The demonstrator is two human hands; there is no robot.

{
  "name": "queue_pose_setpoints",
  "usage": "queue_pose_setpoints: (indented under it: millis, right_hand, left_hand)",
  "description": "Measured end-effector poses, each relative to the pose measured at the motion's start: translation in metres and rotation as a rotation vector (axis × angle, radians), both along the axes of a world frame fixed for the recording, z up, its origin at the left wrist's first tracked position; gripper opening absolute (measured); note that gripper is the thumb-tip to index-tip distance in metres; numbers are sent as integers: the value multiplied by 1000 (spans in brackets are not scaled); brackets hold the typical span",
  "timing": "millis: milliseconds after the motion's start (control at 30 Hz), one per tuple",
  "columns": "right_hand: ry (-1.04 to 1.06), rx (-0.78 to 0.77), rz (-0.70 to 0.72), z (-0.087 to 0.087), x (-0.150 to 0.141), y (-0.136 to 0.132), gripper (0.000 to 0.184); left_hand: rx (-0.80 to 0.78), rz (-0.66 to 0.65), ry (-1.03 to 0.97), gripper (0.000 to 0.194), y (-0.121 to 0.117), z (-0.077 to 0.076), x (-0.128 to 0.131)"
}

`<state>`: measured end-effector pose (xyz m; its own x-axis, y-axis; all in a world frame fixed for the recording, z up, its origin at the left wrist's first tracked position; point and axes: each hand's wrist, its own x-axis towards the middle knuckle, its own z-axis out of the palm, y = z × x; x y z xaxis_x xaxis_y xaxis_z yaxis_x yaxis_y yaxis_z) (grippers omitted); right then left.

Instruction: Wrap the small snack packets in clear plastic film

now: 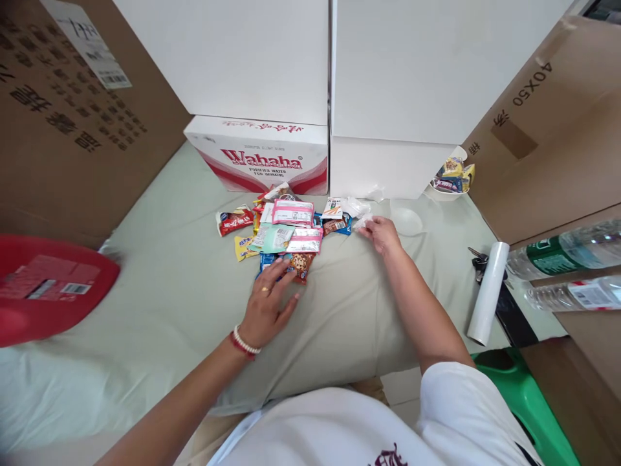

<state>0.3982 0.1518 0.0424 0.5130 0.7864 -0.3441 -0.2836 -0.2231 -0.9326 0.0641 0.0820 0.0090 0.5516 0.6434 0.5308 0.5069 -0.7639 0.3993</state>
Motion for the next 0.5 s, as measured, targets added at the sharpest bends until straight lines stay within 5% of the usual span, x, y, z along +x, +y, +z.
queue_pose_setpoints:
  millis: [133,233,367,500]
  right_hand:
    - [-8,33,19,10,-11,-49,43]
    - [146,100,115,10,-44,-95,53]
    - [198,-11,276,-1,-103,-147,54]
    - [139,-90,475,-5,-137,-169,45]
  left_hand:
    - [-130,95,-180,36,-44,16,-25]
    - [-493,169,-343,17,-67,25,-26]
    - [-981,188,-598,31,-73,27,-2]
    - [-1177,98,-662,36,-66,19,18]
